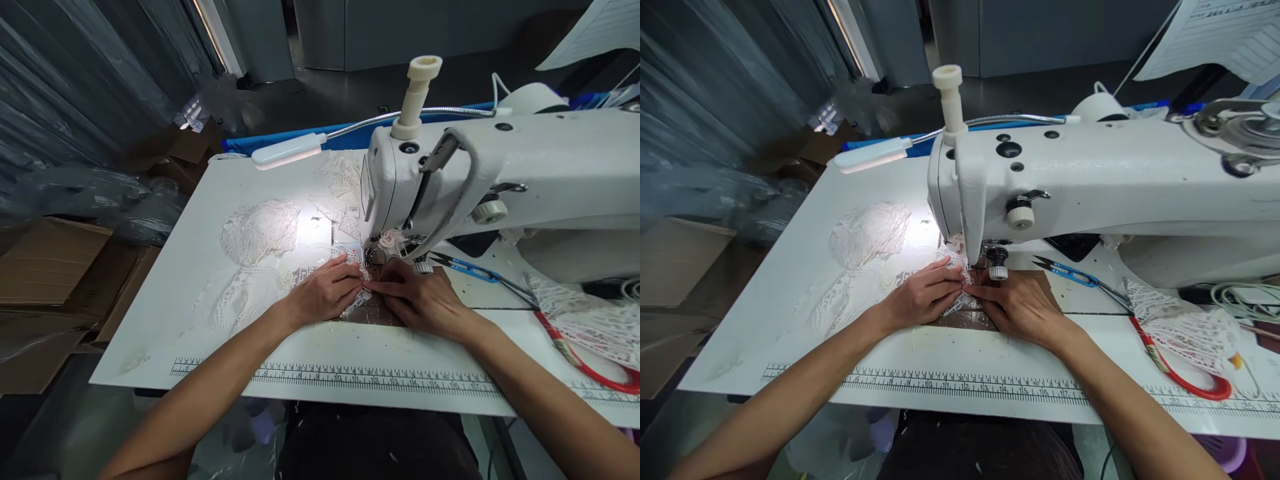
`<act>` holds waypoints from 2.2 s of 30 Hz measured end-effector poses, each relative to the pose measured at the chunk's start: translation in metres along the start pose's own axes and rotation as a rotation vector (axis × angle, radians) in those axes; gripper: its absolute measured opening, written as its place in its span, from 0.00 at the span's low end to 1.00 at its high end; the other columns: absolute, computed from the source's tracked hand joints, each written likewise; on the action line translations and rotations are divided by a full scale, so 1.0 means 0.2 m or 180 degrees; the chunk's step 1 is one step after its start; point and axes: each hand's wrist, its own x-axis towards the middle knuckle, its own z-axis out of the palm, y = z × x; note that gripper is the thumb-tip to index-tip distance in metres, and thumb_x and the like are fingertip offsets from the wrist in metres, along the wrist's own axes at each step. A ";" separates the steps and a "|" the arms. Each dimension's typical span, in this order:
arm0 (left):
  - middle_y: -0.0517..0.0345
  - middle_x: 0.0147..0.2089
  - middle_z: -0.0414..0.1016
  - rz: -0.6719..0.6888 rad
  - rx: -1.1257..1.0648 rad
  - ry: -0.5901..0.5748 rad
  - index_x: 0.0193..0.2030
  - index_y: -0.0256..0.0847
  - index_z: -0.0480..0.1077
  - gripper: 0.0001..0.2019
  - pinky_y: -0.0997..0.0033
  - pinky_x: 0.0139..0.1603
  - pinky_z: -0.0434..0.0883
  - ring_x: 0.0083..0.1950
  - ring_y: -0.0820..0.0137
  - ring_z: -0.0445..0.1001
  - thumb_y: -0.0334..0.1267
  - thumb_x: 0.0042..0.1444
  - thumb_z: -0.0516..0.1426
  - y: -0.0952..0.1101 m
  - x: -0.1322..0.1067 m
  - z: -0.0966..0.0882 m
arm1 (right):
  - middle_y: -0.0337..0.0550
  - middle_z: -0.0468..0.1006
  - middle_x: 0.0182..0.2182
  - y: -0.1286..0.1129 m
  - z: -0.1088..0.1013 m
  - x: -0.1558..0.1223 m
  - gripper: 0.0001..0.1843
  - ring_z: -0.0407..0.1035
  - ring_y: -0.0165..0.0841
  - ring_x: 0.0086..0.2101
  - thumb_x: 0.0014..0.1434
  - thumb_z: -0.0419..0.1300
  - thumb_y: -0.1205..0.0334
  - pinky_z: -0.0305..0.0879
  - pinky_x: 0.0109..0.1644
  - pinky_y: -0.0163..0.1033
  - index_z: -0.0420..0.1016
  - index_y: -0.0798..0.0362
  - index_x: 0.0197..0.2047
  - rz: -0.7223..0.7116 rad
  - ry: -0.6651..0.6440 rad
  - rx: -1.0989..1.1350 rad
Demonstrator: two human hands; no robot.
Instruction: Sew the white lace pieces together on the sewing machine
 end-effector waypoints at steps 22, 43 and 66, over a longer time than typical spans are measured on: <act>0.48 0.49 0.76 0.0121 0.0992 -0.0281 0.45 0.36 0.71 0.08 0.61 0.41 0.68 0.42 0.65 0.73 0.35 0.64 0.53 0.02 0.03 -0.05 | 0.52 0.72 0.42 -0.05 0.05 -0.01 0.19 0.68 0.36 0.34 0.65 0.49 0.64 0.67 0.35 0.41 0.73 0.48 0.55 0.0007 -0.0110 -0.0468; 0.50 0.55 0.74 -0.0122 0.0707 -0.0916 0.50 0.36 0.71 0.13 0.58 0.51 0.66 0.47 0.63 0.71 0.37 0.66 0.50 -0.03 0.10 -0.10 | 0.54 0.71 0.43 -0.11 0.06 0.00 0.19 0.67 0.40 0.39 0.63 0.48 0.69 0.69 0.40 0.46 0.72 0.52 0.54 0.0209 -0.0050 -0.0547; 0.50 0.55 0.75 -0.0120 0.0661 -0.0688 0.52 0.38 0.71 0.13 0.47 0.63 0.62 0.54 0.63 0.73 0.36 0.65 0.51 -0.06 0.07 -0.06 | 0.54 0.73 0.43 -0.12 0.05 0.02 0.21 0.70 0.40 0.37 0.58 0.51 0.73 0.72 0.38 0.45 0.74 0.54 0.53 0.0400 0.0006 -0.0215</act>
